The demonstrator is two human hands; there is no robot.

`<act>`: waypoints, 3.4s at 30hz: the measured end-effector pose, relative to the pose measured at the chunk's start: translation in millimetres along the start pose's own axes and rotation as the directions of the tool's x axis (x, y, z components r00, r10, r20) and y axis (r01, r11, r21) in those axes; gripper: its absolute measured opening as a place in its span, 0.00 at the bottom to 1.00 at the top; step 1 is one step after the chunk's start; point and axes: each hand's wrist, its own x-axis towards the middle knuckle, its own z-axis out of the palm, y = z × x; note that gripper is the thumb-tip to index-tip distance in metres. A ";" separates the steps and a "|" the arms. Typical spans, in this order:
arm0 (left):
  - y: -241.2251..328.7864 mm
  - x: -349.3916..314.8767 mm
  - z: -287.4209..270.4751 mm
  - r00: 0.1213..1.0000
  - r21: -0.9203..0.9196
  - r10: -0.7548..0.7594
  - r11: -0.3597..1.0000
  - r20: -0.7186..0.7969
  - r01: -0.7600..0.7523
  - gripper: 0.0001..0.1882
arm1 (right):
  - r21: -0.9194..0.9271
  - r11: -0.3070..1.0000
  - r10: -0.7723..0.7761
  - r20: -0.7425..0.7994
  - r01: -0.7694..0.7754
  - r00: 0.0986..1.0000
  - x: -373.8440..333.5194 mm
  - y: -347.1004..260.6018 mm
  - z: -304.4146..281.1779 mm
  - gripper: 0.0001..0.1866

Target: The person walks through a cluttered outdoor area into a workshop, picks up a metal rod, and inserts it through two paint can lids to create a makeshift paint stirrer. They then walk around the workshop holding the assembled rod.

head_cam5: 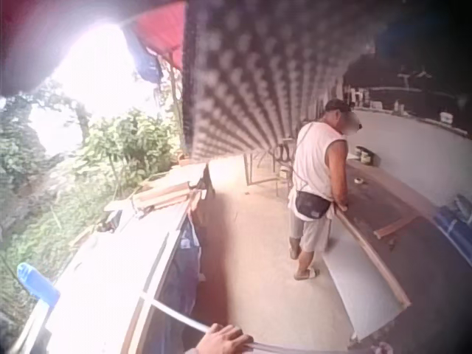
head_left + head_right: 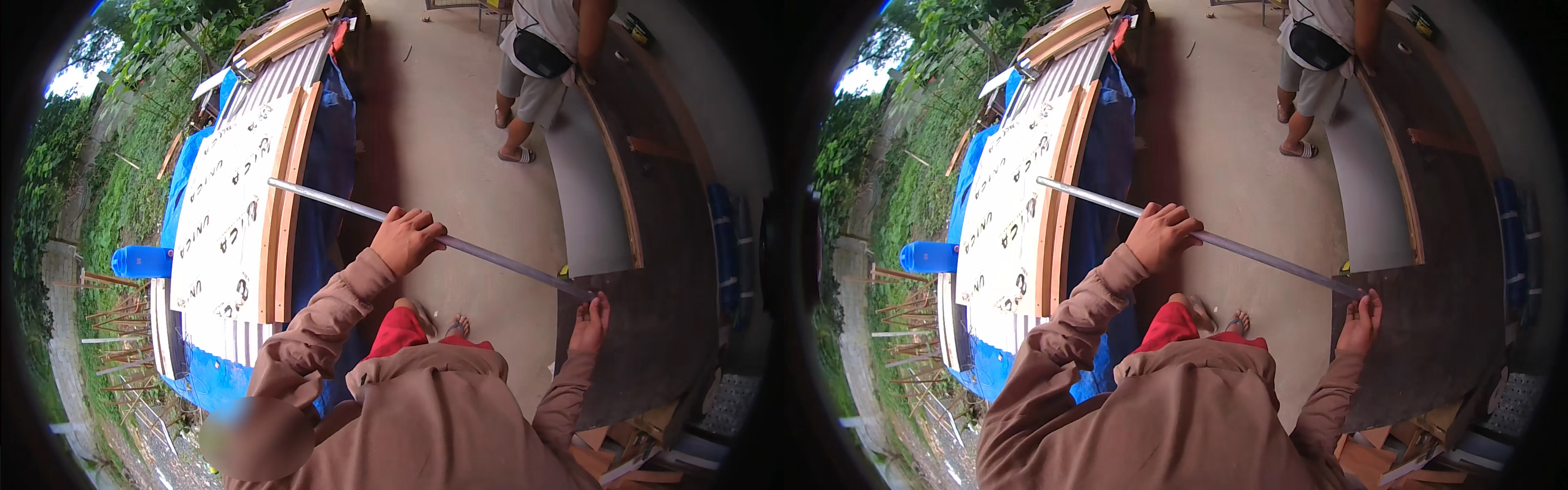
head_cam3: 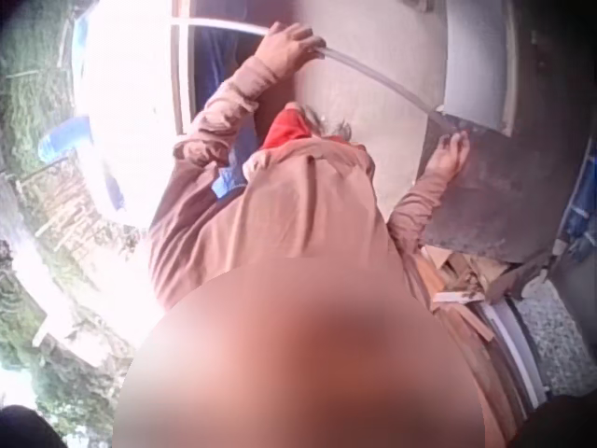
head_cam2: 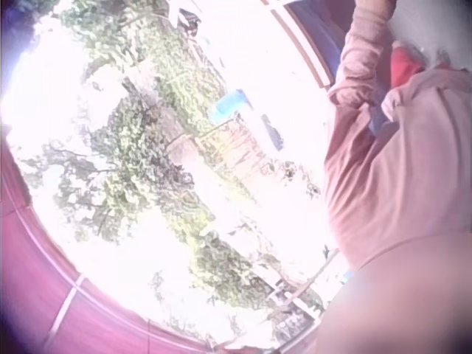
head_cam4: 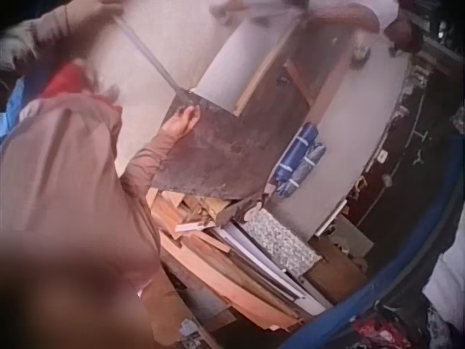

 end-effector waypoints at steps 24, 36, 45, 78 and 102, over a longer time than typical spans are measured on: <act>-683.4 297.6 -306.6 0.834 -0.301 -0.550 0.789 0.043 0.536 0.16 | 0.291 0.773 0.627 -0.215 -0.564 0.749 482.7 292.4 616.0 0.07; -922.5 577.3 -249.2 0.050 -0.574 -0.578 0.789 -0.814 -0.217 0.17 | 0.368 0.711 0.576 0.185 -0.599 0.796 773.7 311.2 970.1 0.07; -1170.6 736.2 -155.7 0.056 -0.387 -0.467 0.788 -0.882 0.478 0.24 | 0.368 0.853 0.328 0.169 -0.369 0.929 1016.9 254.5 1130.3 0.09; -1312.5 1885.2 178.6 0.935 -0.992 0.347 -0.068 0.077 0.107 0.07 | -0.715 0.440 -0.241 -0.677 -0.543 0.696 1333.8 368.2 1259.4 0.15; -1132.1 2047.8 356.1 0.281 -0.763 0.902 0.078 0.329 0.642 0.35 | 0.193 0.899 -0.017 -0.881 -0.392 -0.472 1355.2 401.9 1373.8 0.09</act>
